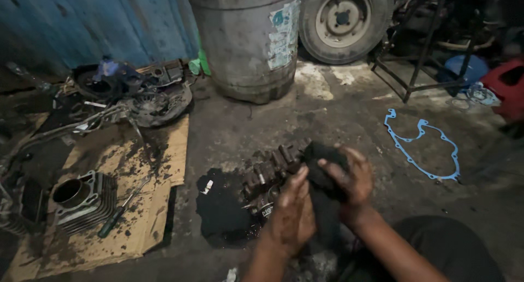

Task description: The person scrubs a greasy engine part with a small brush and then wipes it with a dark cloth. The person repeatedly scrubs and wipes the part, focusing on removing grime from the surface and crevices.

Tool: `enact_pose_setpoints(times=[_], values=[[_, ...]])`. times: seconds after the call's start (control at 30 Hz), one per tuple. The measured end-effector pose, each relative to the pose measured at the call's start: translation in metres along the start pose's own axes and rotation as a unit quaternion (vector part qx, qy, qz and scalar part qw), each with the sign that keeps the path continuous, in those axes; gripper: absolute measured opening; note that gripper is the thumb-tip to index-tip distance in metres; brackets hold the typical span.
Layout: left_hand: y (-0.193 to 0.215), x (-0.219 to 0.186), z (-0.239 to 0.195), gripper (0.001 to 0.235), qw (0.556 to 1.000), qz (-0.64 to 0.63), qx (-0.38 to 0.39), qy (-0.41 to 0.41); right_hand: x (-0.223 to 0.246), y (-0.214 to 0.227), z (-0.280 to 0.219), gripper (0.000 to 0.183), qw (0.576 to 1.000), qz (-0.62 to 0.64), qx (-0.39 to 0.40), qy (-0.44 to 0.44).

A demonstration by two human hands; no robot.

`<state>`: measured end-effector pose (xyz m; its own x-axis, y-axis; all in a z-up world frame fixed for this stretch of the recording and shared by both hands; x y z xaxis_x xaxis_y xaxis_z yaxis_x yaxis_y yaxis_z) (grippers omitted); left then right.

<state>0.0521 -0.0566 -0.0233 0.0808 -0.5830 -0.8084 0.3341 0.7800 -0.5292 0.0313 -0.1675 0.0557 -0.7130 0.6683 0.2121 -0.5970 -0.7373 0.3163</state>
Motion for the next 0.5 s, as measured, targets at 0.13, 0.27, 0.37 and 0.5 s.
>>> enact_pose_setpoints(times=[0.13, 0.27, 0.37, 0.5], values=[[0.003, -0.006, -0.001, 0.068, 0.993, -0.059, -0.103, 0.002, -0.033, 0.012, 0.008, 0.037, 0.985, 0.042, -0.038, -0.162], [0.017, 0.004, 0.001, 0.072, 0.978, -0.058, -0.199, -0.019, -0.064, 0.028, 0.018, 0.027, 0.919, 0.141, -0.077, -0.361], [0.033, 0.010, 0.008, 0.076, 0.964, -0.038, -0.261, -0.042, -0.031, -0.002, 0.005, 0.026, 0.934, 0.105, 0.055, -0.337], [0.100, -0.033, -0.006, 0.080, 0.932, 0.067, -0.344, -0.092, 0.025, -0.086, -0.079, 0.030, 0.693, 0.312, 0.287, -0.584]])
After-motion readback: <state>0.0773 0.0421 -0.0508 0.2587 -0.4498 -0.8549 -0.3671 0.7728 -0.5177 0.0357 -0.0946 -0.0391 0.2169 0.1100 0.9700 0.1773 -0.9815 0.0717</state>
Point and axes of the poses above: each hand's wrist, its own z-axis towards the middle knuckle, its own y-axis out of the back of the hand, x = y × z, the point moved 8 cm from there along z, towards the middle knuckle, and after that the axes turned 13 degrees about -y, right-handed, at the moved point
